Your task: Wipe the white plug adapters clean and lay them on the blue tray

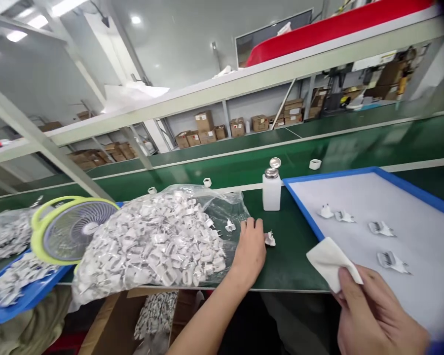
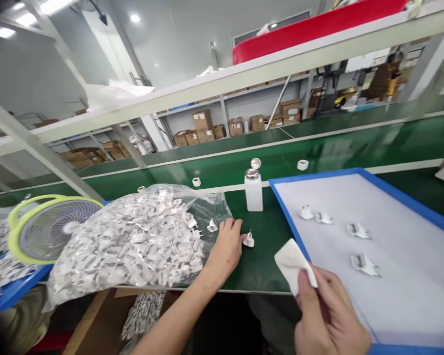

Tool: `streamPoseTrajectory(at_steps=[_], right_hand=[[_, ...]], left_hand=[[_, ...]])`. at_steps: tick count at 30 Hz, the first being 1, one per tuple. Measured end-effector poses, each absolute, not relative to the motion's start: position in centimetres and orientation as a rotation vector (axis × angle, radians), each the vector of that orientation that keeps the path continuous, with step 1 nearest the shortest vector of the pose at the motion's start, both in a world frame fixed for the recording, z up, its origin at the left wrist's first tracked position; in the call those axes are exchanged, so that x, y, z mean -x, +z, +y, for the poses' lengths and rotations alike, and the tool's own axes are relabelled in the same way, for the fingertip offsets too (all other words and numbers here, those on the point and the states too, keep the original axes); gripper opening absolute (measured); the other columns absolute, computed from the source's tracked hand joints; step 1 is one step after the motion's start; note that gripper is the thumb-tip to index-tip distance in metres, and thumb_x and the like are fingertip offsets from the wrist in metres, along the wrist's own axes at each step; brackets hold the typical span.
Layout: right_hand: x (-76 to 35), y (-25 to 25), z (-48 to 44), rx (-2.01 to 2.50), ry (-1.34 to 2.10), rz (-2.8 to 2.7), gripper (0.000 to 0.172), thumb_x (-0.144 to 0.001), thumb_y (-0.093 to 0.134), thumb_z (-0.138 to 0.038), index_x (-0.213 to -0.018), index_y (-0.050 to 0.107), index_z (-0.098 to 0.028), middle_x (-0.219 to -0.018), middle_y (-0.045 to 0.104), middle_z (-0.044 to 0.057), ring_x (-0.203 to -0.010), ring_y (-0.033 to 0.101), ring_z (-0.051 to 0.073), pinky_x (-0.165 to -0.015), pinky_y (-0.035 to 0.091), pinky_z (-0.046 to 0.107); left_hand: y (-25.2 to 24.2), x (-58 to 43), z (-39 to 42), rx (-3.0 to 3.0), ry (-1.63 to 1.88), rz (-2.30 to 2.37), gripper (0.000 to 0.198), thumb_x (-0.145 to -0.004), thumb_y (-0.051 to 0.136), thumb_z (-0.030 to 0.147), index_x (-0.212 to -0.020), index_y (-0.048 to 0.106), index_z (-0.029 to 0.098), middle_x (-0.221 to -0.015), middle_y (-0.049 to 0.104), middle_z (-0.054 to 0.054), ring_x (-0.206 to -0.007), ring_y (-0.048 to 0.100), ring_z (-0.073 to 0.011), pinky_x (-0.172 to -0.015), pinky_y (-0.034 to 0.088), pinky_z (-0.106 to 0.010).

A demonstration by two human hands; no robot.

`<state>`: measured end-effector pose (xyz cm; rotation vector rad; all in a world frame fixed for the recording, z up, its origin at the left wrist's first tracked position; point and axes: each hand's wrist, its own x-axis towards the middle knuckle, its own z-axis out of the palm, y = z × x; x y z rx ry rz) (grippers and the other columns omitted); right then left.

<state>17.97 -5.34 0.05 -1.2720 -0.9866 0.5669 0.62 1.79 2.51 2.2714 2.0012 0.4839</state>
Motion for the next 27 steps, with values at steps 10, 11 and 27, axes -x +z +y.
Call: streamPoseTrajectory(at_steps=[10, 11, 27], right_hand=[[-17.4, 0.8, -3.7, 1.431, 0.636, -1.024, 0.039, -0.089, 0.063, -0.056, -0.094, 0.074, -0.019, -0.092, 0.065, 0.005, -0.077, 0.06, 0.02, -0.068, 0.046, 0.029], [-17.4, 0.8, -3.7, 1.45, 0.609, -1.037, 0.04, -0.09, 0.062, -0.056, -0.096, 0.074, -0.019, -0.093, 0.066, 0.005, -0.078, 0.061, 0.02, -0.069, 0.045, 0.029], [-17.5, 0.6, -3.8, 1.443, 0.584, -1.112, 0.037, -0.094, 0.059, -0.053, -0.095, 0.074, -0.02, -0.09, 0.065, 0.005, -0.072, 0.06, 0.018, -0.062, 0.043, 0.029]], left_hand=[[0.3, -3.7, 1.1, -2.152, 0.798, 1.561, 0.047, -0.092, 0.069, 0.03, -0.135, 0.054, 0.021, -0.135, 0.059, -0.01, -0.126, 0.05, -0.027, -0.108, 0.045, -0.038], [-0.1, -4.2, 1.2, -2.148, 0.799, 1.524, 0.042, -0.091, 0.07, 0.027, -0.131, 0.057, 0.021, -0.132, 0.062, -0.009, -0.124, 0.051, -0.0261, -0.107, 0.046, -0.037], [3.8, -4.2, 1.1, -2.101, 0.356, 1.802, 0.062, -0.064, 0.046, -0.012, -0.121, 0.055, 0.012, -0.11, 0.063, -0.019, -0.101, 0.062, -0.0307, -0.085, 0.049, -0.037]])
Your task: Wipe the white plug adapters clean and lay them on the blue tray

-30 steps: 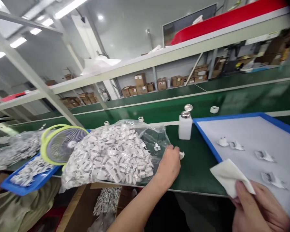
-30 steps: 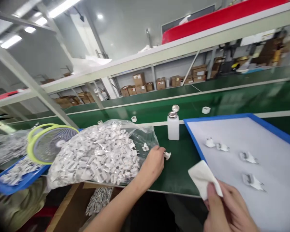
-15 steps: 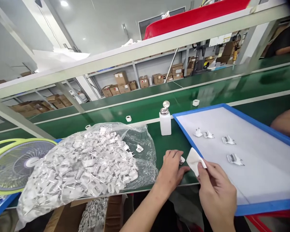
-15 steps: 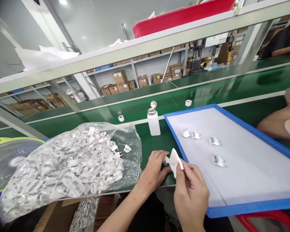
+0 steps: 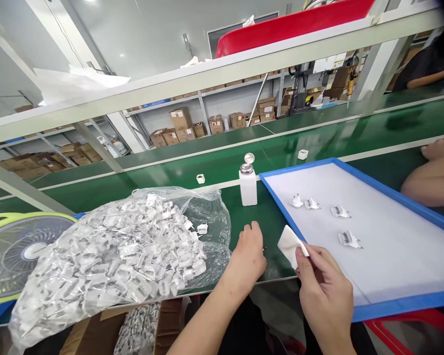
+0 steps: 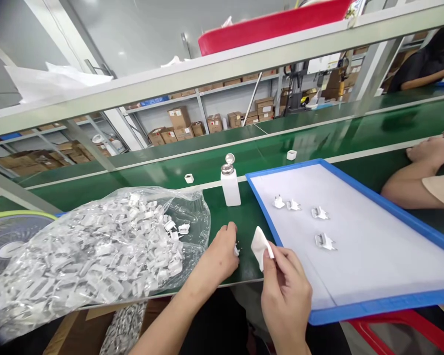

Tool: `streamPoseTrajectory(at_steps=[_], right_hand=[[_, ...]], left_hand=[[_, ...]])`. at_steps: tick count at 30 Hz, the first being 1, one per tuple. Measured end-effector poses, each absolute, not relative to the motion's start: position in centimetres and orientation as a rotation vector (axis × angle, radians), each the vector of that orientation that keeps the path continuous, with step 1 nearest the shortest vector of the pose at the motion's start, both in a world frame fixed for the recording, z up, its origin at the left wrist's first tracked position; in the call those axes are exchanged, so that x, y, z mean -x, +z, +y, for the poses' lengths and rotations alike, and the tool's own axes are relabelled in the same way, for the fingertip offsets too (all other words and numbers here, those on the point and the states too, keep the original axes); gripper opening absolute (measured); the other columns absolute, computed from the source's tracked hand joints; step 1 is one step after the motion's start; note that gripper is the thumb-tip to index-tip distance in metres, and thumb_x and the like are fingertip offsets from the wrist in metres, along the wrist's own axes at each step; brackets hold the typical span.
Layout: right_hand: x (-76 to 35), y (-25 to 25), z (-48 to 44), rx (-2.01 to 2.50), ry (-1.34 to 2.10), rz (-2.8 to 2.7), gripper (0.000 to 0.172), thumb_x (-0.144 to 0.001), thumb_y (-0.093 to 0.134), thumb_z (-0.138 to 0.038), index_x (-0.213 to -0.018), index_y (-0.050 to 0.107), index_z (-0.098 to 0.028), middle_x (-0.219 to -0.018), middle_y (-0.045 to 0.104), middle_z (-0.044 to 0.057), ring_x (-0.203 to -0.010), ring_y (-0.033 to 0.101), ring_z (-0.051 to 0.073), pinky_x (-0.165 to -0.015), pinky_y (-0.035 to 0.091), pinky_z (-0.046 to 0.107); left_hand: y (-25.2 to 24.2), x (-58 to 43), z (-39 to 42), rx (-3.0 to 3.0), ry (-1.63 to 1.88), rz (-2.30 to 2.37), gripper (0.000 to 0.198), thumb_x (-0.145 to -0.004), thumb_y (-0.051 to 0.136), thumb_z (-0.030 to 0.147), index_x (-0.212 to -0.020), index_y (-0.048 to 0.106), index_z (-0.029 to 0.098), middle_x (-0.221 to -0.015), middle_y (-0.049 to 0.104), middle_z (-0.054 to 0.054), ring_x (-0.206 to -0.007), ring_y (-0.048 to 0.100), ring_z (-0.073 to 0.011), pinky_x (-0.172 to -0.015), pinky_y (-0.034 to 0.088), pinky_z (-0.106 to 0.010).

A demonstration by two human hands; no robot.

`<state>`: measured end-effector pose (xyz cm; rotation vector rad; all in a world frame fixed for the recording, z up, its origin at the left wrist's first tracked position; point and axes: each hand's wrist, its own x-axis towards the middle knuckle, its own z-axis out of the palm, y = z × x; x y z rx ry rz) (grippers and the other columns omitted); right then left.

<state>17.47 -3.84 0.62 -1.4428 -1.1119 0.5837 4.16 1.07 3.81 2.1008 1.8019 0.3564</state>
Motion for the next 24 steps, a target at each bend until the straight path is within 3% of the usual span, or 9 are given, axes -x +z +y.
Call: streamPoseTrajectory(at_steps=[3, 6, 9, 12, 17, 24], right_hand=[[-17.5, 0.5, -3.7, 1.441, 0.588, -1.106, 0.035, -0.094, 0.06, -0.052, -0.096, 0.074, -0.02, -0.091, 0.065, 0.004, -0.074, 0.061, 0.018, -0.063, 0.044, 0.028], [-17.6, 0.1, -3.6, 1.435, 0.563, -1.122, 0.035, -0.095, 0.059, -0.05, -0.098, 0.075, -0.019, -0.092, 0.066, 0.004, -0.074, 0.061, 0.017, -0.063, 0.046, 0.027], [-17.6, -0.5, -3.4, 1.438, 0.496, -1.195, 0.034, -0.099, 0.054, -0.045, -0.102, 0.075, -0.018, -0.093, 0.065, 0.005, -0.072, 0.062, 0.017, -0.06, 0.046, 0.027], [-17.5, -1.4, -2.9, 1.445, 0.411, -1.364, 0.033, -0.104, 0.046, -0.036, -0.11, 0.072, -0.017, -0.097, 0.065, 0.007, -0.076, 0.064, 0.017, -0.062, 0.049, 0.027], [-16.8, -3.2, -2.0, 1.372, 0.439, -1.689, 0.035, -0.106, 0.039, -0.024, -0.123, 0.068, -0.019, -0.1, 0.063, 0.007, -0.082, 0.065, 0.017, -0.071, 0.052, 0.029], [-16.9, -4.6, -3.0, 1.266, 0.377, -1.999, 0.039, -0.103, 0.034, -0.017, -0.124, 0.067, -0.016, -0.095, 0.06, 0.007, -0.073, 0.062, 0.019, -0.064, 0.046, 0.032]], left_hand=[[3.8, -3.8, 1.8, -2.087, 0.374, 1.73, 0.073, -0.066, 0.05, -0.011, -0.135, 0.049, 0.014, -0.113, 0.064, -0.017, -0.103, 0.065, -0.0293, -0.081, 0.051, -0.033], [2.5, -3.2, 1.5, -1.991, 0.519, 1.659, 0.08, -0.072, 0.061, -0.002, -0.146, 0.041, 0.02, -0.132, 0.061, -0.016, -0.119, 0.06, -0.0305, -0.091, 0.052, -0.035], [0.7, -2.5, 0.6, -1.806, 0.713, 1.651, 0.078, -0.074, 0.076, 0.013, -0.145, 0.047, 0.022, -0.143, 0.056, -0.014, -0.124, 0.056, -0.032, -0.098, 0.051, -0.04], [-0.2, -1.9, -0.1, -1.762, 0.79, 1.677, 0.065, -0.077, 0.076, 0.015, -0.139, 0.056, 0.021, -0.133, 0.063, -0.012, -0.108, 0.062, -0.0275, -0.093, 0.052, -0.04], [-0.3, -1.6, 0.4, -1.96, 0.826, 1.49, 0.037, -0.086, 0.059, 0.005, -0.118, 0.069, 0.021, -0.105, 0.073, -0.005, -0.095, 0.063, -0.0215, -0.088, 0.052, -0.034], [-2.0, -1.8, 1.3, -2.069, 0.859, 1.483, 0.042, -0.078, 0.047, -0.008, -0.104, 0.068, 0.017, -0.095, 0.069, -0.007, -0.093, 0.062, -0.0221, -0.082, 0.052, -0.034]])
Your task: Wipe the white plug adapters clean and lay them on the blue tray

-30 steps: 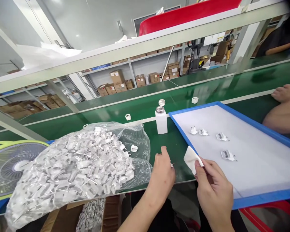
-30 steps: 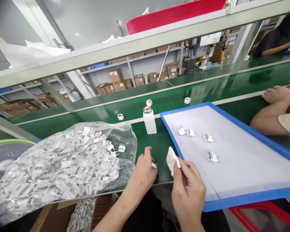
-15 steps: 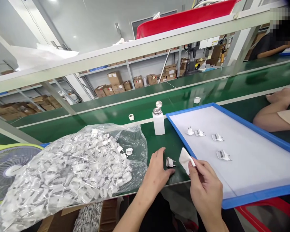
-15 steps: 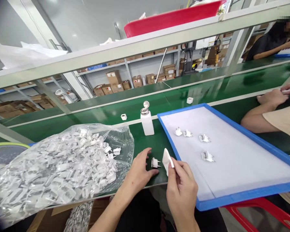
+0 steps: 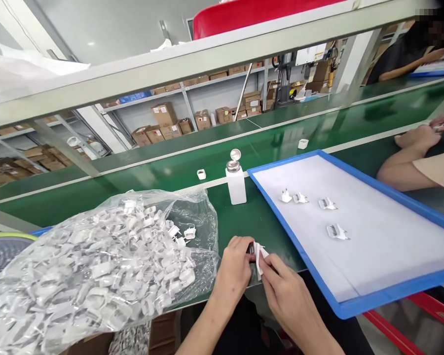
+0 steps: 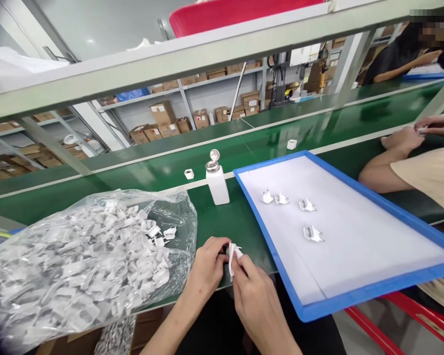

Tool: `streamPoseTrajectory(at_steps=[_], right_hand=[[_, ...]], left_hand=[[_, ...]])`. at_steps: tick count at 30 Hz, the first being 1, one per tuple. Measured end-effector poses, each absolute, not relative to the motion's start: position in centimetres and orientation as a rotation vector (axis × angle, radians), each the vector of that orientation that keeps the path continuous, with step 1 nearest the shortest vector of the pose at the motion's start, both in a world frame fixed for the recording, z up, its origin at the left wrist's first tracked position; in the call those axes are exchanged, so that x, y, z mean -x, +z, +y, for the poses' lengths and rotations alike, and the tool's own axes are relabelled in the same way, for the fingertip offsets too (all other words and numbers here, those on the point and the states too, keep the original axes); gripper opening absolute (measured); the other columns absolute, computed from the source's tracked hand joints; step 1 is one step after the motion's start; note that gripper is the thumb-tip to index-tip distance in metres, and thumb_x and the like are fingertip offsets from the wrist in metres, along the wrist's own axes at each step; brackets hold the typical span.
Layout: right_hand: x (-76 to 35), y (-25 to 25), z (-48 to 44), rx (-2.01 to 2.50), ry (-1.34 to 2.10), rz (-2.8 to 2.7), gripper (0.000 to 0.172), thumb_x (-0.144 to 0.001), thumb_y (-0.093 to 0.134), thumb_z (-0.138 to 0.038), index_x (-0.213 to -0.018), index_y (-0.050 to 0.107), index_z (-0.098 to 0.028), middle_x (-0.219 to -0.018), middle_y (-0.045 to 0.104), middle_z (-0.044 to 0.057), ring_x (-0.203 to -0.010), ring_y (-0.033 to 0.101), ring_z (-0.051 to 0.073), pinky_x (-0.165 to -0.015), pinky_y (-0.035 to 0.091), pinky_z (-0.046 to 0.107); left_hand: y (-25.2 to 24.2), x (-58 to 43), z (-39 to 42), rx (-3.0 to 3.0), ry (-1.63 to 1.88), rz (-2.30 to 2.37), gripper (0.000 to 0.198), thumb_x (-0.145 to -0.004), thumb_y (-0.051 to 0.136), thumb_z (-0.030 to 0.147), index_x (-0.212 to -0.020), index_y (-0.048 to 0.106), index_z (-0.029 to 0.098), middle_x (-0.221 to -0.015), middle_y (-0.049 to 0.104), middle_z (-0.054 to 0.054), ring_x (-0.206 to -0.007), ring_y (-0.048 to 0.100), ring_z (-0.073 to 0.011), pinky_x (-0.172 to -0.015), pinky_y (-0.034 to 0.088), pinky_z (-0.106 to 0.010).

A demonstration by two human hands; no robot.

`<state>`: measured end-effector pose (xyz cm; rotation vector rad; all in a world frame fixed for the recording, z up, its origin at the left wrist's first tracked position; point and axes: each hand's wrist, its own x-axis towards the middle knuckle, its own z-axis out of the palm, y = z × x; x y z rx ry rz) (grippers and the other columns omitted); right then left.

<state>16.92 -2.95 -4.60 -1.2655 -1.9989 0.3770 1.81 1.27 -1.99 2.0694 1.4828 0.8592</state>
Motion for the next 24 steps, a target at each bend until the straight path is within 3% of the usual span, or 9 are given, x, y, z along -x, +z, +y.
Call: streamPoseTrajectory(at_steps=[7, 14, 17, 21, 24], right_hand=[[-16.7, -3.2, -0.6, 1.401, 0.385, -1.971, 0.034, -0.105, 0.034, -0.017, -0.113, 0.068, -0.018, -0.092, 0.058, 0.003, -0.066, 0.062, 0.015, -0.059, 0.046, 0.029], [-15.4, -4.7, -3.4, 1.396, 0.315, -2.011, 0.046, -0.103, 0.026, -0.016, -0.126, 0.063, -0.004, -0.098, 0.061, 0.014, -0.077, 0.066, 0.024, -0.063, 0.049, 0.035], [-15.4, -3.9, -3.2, 1.421, 0.359, -2.012, 0.045, -0.102, 0.027, -0.015, -0.13, 0.062, -0.006, -0.1, 0.06, 0.013, -0.079, 0.063, 0.024, -0.066, 0.047, 0.034], [-15.5, -1.4, -1.4, 1.445, 0.494, -1.947, 0.037, -0.1, 0.033, -0.011, -0.105, 0.07, -0.013, -0.094, 0.057, 0.008, -0.074, 0.056, 0.019, -0.068, 0.042, 0.032], [-15.5, -0.1, -0.4, 1.422, 0.627, -1.848, 0.032, -0.097, 0.039, -0.008, -0.081, 0.066, -0.016, -0.086, 0.053, 0.005, -0.072, 0.05, 0.016, -0.071, 0.04, 0.031]], left_hand=[[-2.2, -2.1, 1.4, -2.101, 0.874, 1.466, 0.041, -0.078, 0.043, -0.01, -0.099, 0.066, 0.017, -0.091, 0.068, -0.007, -0.09, 0.061, -0.0216, -0.078, 0.053, -0.032], [-2.4, -2.5, 0.7, -2.182, 0.834, 1.524, 0.031, -0.092, 0.044, 0.004, -0.111, 0.066, 0.016, -0.1, 0.068, -0.01, -0.091, 0.062, -0.0236, -0.08, 0.055, -0.036], [-2.5, -2.3, 0.7, -2.199, 0.851, 1.516, 0.034, -0.092, 0.042, 0.003, -0.11, 0.067, 0.017, -0.093, 0.068, -0.009, -0.084, 0.061, -0.0223, -0.077, 0.055, -0.036], [-2.7, -1.9, 1.0, -2.261, 0.9, 1.471, 0.043, -0.087, 0.038, -0.003, -0.11, 0.069, 0.016, -0.092, 0.071, -0.009, -0.084, 0.063, -0.0223, -0.078, 0.056, -0.036], [-2.6, -1.5, 0.8, -2.303, 0.976, 1.447, 0.045, -0.085, 0.036, -0.003, -0.11, 0.07, 0.016, -0.089, 0.071, -0.01, -0.081, 0.066, -0.0217, -0.075, 0.058, -0.035]])
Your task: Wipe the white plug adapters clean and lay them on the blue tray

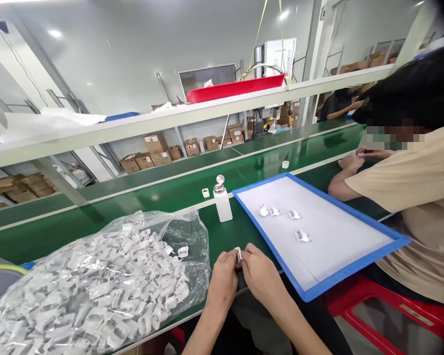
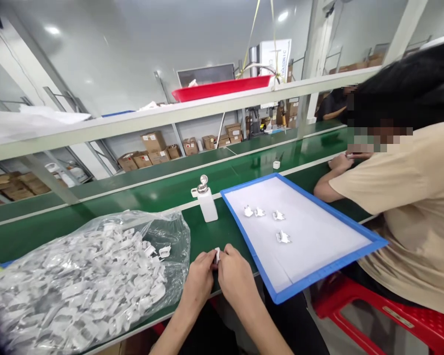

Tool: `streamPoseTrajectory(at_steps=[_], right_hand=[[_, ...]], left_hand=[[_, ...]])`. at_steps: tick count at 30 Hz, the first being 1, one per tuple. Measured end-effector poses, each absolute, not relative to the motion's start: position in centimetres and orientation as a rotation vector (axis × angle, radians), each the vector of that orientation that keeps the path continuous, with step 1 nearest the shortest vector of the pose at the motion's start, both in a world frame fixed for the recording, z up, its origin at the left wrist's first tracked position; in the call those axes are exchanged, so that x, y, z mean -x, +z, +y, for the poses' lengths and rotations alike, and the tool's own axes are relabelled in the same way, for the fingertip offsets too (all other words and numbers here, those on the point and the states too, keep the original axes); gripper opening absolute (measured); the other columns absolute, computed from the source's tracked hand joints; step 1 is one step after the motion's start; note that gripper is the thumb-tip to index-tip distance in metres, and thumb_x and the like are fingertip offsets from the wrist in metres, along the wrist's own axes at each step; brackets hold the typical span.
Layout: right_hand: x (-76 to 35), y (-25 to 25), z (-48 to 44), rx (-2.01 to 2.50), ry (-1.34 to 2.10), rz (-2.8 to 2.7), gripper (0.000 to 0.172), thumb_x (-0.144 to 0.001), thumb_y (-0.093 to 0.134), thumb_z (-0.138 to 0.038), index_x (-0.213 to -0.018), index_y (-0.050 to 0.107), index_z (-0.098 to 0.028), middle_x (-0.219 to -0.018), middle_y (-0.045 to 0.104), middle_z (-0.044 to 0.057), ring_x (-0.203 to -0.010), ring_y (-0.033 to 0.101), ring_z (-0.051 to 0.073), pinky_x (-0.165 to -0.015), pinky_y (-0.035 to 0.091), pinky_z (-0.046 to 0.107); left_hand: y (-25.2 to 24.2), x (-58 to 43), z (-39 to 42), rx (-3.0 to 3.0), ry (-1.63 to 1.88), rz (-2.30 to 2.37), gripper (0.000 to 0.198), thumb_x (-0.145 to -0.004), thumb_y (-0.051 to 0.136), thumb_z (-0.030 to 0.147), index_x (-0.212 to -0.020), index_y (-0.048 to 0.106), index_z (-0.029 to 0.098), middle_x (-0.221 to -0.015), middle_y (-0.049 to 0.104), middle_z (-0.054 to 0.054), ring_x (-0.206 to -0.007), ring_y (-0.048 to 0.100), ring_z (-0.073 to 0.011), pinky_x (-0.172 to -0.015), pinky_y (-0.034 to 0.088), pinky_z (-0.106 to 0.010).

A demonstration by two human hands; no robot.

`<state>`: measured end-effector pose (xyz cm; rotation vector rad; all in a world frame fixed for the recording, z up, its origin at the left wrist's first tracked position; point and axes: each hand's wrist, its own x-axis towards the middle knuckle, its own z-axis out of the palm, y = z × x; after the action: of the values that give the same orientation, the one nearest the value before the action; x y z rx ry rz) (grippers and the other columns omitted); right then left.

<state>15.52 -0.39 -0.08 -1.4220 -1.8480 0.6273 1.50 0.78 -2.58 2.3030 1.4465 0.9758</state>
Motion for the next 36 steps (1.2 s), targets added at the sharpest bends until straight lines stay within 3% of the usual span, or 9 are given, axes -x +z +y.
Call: streamPoseTrajectory(at_steps=[6, 9, 14, 17, 22, 26, 30, 33, 36], right_hand=[[-17.5, 1.9, -0.3, 1.281, 1.113, -1.5, 0.029, -0.09, 0.06, -0.025, -0.063, 0.052, -0.018, -0.07, 0.051, -0.002, -0.068, 0.05, 0.014, -0.066, 0.041, 0.028], [-18.2, 3.1, -1.5, 1.175, 1.377, -1.246, 0.027, -0.087, 0.06, -0.04, -0.072, 0.059, -0.018, -0.068, 0.049, -0.001, -0.064, 0.047, 0.014, -0.059, 0.041, 0.028], [-15.5, 3.9, -4.9, 0.932, 1.524, -0.974, 0.04, -0.085, 0.063, -0.059, -0.083, 0.063, -0.019, -0.074, 0.046, 0.0, -0.066, 0.041, 0.014, -0.059, 0.041, 0.027], [-13.4, 3.5, -6.7, 0.901, 1.385, -1.016, 0.037, -0.092, 0.061, -0.056, -0.088, 0.067, -0.02, -0.08, 0.05, 0.001, -0.071, 0.046, 0.015, -0.064, 0.044, 0.025], [-13.4, 3.2, -7.6, 0.867, 0.87, -1.423, 0.029, -0.102, 0.05, -0.036, -0.088, 0.071, -0.02, -0.088, 0.058, 0.004, -0.073, 0.057, 0.015, -0.066, 0.047, 0.023], [-15.0, 4.1, -7.9, 0.87, 0.786, -1.439, 0.024, -0.102, 0.052, -0.034, -0.094, 0.07, -0.02, -0.094, 0.063, 0.007, -0.075, 0.061, 0.017, -0.064, 0.05, 0.023], [-16.4, 4.7, -8.4, 1.206, 0.46, -1.159, 0.021, -0.101, 0.056, -0.036, -0.091, 0.066, -0.02, -0.086, 0.063, 0.006, -0.07, 0.059, 0.016, -0.063, 0.05, 0.021], [-16.8, 5.0, -8.6, 1.168, 0.198, -1.238, 0.012, -0.098, 0.058, -0.025, -0.098, 0.07, -0.021, -0.091, 0.064, 0.007, -0.075, 0.063, 0.017, -0.071, 0.053, 0.025], [-17.0, 5.5, -8.4, 0.93, 0.167, -1.522, 0.035, -0.097, 0.055, -0.013, -0.126, 0.069, -0.026, -0.101, 0.067, 0.007, -0.087, 0.068, 0.018, -0.079, 0.056, 0.027]], left_hand=[[-0.4, -0.9, -1.8, -2.305, 1.177, 1.293, 0.045, -0.091, 0.033, 0.002, -0.11, 0.07, 0.018, -0.087, 0.071, -0.008, -0.079, 0.067, -0.0178, -0.065, 0.06, -0.023], [1.3, -1.2, -3.6, -2.112, 1.406, 1.234, 0.044, -0.091, 0.036, 0.005, -0.113, 0.071, 0.019, -0.089, 0.071, -0.006, -0.076, 0.068, -0.0153, -0.065, 0.058, -0.02], [3.3, -2.7, -5.2, -1.617, 1.618, 1.456, 0.031, -0.085, 0.053, 0.011, -0.105, 0.076, 0.018, -0.085, 0.076, -0.002, -0.073, 0.07, -0.0156, -0.068, 0.054, -0.02], [4.0, -3.5, -5.6, -1.361, 1.62, 1.472, 0.024, -0.085, 0.059, 0.016, -0.102, 0.076, 0.017, -0.079, 0.074, 0.0, -0.069, 0.065, -0.0141, -0.064, 0.049, -0.019], [5.6, -4.3, -5.6, -0.958, 1.616, 1.18, 0.012, -0.078, 0.071, 0.015, -0.09, 0.075, 0.014, -0.074, 0.065, 0.002, -0.063, 0.055, -0.0092, -0.058, 0.042, -0.016], [6.9, -4.2, -5.7, -0.381, 1.46, 0.913, 0.012, -0.069, 0.08, 0.007, -0.079, 0.074, 0.009, -0.076, 0.067, -0.003, -0.062, 0.058, -0.0085, -0.061, 0.05, -0.017], [7.8, -4.0, -6.4, -0.132, 1.341, 0.673, 0.005, -0.084, 0.071, 0.002, -0.081, 0.073, 0.006, -0.088, 0.068, -0.012, -0.071, 0.062, -0.0092, -0.071, 0.056, -0.018], [7.9, -4.2, -7.0, -0.15, 1.285, 0.616, 0.006, -0.08, 0.078, 0.006, -0.084, 0.073, 0.005, -0.091, 0.067, -0.013, -0.072, 0.059, -0.0091, -0.069, 0.054, -0.016], [7.3, -4.6, -7.3, -0.317, 1.288, 0.656, 0.026, -0.066, 0.093, 0.02, -0.079, 0.074, 0.008, -0.082, 0.064, -0.006, -0.069, 0.055, -0.0085, -0.068, 0.05, -0.017]])
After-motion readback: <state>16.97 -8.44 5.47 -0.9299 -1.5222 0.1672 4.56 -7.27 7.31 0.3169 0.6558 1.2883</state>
